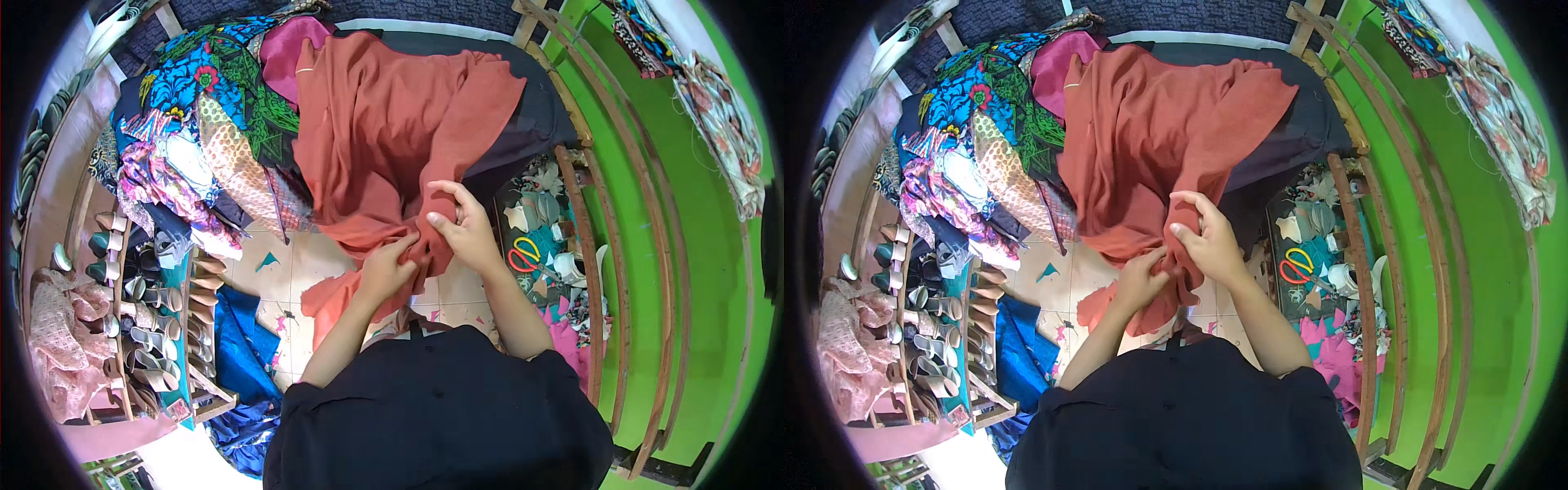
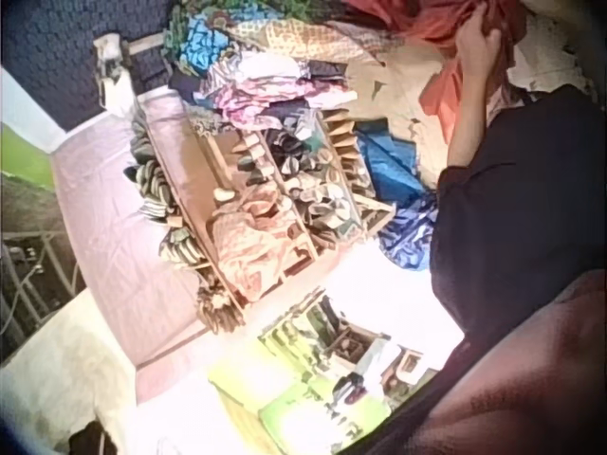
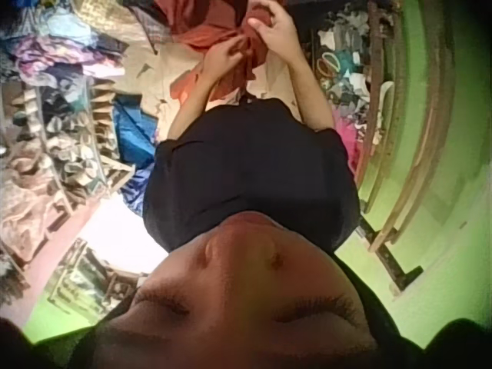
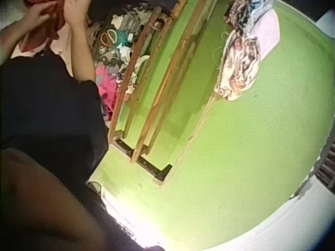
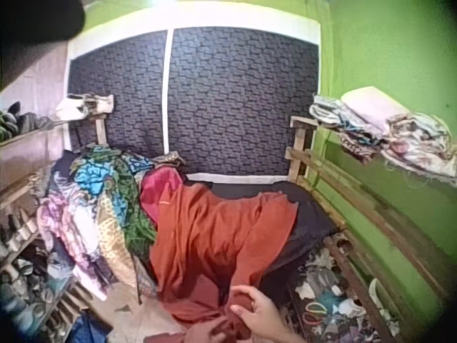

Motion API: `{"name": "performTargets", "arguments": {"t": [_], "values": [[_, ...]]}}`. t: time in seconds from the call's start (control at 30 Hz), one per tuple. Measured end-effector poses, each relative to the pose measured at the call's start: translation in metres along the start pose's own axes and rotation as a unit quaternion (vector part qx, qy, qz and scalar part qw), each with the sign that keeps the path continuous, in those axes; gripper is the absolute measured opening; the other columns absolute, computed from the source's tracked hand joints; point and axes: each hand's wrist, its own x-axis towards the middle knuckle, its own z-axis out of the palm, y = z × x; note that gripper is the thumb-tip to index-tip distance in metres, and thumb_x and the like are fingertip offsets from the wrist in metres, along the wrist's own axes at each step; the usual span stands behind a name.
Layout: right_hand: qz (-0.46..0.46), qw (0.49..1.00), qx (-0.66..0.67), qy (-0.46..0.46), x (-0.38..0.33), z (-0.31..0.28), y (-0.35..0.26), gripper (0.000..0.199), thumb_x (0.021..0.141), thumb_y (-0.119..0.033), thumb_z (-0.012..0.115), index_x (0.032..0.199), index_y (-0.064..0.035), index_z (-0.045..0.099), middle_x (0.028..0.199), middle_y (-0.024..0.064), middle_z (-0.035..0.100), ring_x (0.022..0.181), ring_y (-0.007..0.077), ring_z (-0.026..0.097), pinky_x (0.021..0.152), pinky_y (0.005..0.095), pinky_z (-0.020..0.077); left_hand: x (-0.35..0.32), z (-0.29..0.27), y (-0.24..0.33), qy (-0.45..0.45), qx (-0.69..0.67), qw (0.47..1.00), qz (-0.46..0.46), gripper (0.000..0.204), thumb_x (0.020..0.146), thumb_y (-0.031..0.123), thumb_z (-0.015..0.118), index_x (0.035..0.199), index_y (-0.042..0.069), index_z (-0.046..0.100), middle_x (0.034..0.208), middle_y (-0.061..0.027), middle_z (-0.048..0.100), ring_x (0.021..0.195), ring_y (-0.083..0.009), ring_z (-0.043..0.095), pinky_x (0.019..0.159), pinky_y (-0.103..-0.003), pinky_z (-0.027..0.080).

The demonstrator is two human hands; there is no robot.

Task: Folding a large piece of red fabric on a workstation.

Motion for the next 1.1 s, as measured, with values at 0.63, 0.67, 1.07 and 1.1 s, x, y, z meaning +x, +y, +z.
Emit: {"name": "performTargets", "arguments": {"t": [0.63,0.67,1.07,1.1], "values": [[0.189,0.979,0.079,0.012,-0.061,0.023,0.113,0.029,0.083,-0.014,0.055,0.108,0.0007,0.048,0.095,0.0052,0.055,0.079,0.0122,0.054,0.068,0.0286,0.0446,-0.01,-0.042,0.012,-0.071,-0.217,0.967,-0.11,0.029,0.088,0.021,0.051,0.066,0.002,0.049,0.06,0.0076,0.038,0.057,-0.0023,0.033,0.048,-0.02,0.029],[0.182,0.98,0.074,0.012,-0.059,0.024,0.114,0.027,0.084,-0.014,0.054,0.106,0.0001,0.048,0.092,0.0044,0.054,0.077,0.0115,0.054,0.066,0.0277,0.0438,-0.013,-0.041,0.007,-0.074,-0.228,0.965,-0.108,0.029,0.088,0.021,0.051,0.066,0.003,0.049,0.059,0.008,0.037,0.056,-0.0021,0.032,0.047,-0.02,0.028],[0.155,0.946,-0.03,0.283,-0.127,-0.042,0.115,0.011,0.085,-0.014,0.051,0.085,-0.0028,0.048,0.064,0.0029,0.047,0.061,0.0117,0.049,0.058,0.0263,0.0403,-0.033,-0.07,-0.034,0.071,-0.213,0.956,-0.191,0.029,0.09,0.025,0.049,0.071,0.003,0.054,0.066,0.0061,0.046,0.062,-0.0027,0.038,0.053,-0.019,0.032],[0.186,0.937,0.015,0.295,-0.136,-0.043,0.115,0.012,0.087,-0.016,0.05,0.087,-0.0043,0.048,0.066,0.0011,0.048,0.062,0.0095,0.048,0.057,0.0242,0.0393,-0.033,-0.066,-0.032,0.066,-0.214,0.955,-0.193,0.029,0.09,0.025,0.049,0.071,0.003,0.054,0.066,0.0061,0.046,0.062,-0.0027,0.038,0.053,-0.019,0.032]]}}
